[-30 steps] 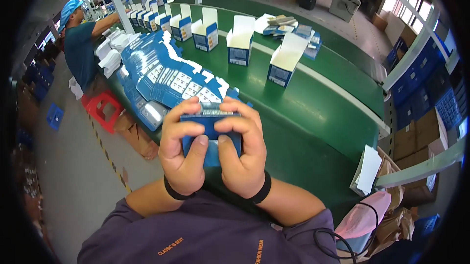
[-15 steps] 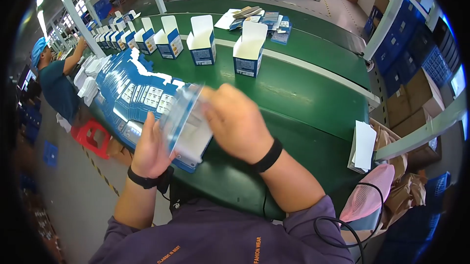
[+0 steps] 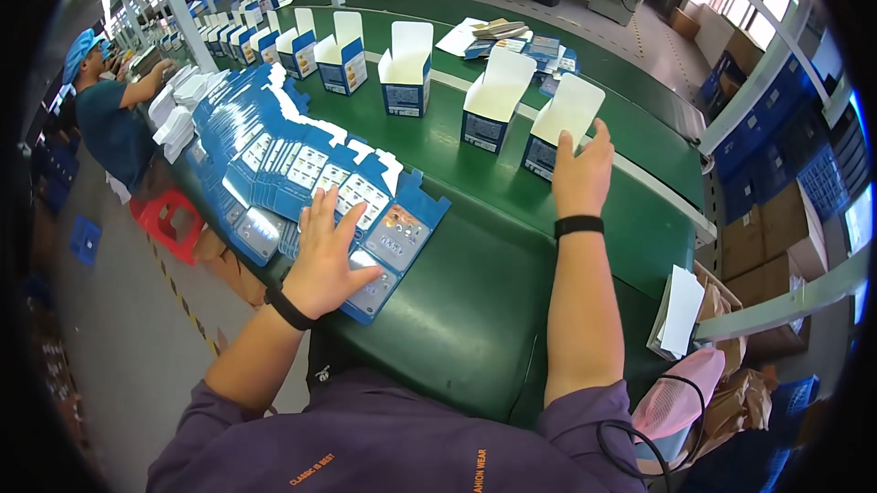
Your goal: The person folds a blue cardboard box by hand, inserts a white paper instruction sheet, and places the completed box onto the conveyor belt. This process is repeated for multiple boxes and instruction sheets throughout the video.
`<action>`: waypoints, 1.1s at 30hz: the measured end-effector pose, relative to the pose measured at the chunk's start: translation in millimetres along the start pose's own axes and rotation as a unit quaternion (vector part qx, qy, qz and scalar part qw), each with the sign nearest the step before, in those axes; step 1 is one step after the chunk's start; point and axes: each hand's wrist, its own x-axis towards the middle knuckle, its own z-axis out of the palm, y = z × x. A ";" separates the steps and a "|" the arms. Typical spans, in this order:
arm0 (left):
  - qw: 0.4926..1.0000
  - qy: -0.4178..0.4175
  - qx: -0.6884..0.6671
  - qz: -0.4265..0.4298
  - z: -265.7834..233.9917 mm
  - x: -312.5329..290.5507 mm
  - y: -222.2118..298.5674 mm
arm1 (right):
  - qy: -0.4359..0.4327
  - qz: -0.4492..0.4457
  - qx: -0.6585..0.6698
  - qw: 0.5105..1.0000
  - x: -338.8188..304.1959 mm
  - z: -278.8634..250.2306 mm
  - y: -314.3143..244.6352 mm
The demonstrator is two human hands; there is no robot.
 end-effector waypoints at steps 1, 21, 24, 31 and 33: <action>1.000 -0.005 0.008 -0.008 4.6 -0.7 -1.5 | -0.003 -0.027 0.029 0.999 -17.9 -6.0 -20.8; 0.999 0.003 0.032 -0.025 21.9 -0.7 -1.2 | -0.404 -0.196 0.077 0.890 -136.9 2.8 -84.1; 0.999 0.006 0.037 -0.032 22.9 -1.1 2.0 | -0.390 -0.235 0.025 0.890 -143.0 -7.7 -89.8; 0.992 0.074 -0.079 -0.057 4.4 1.0 30.0 | -0.183 -0.187 0.264 0.928 -150.6 -25.2 -117.1; 0.978 0.137 -0.154 -0.026 -19.1 -0.9 50.2 | -0.168 -0.250 0.303 0.904 -147.4 -42.7 -122.8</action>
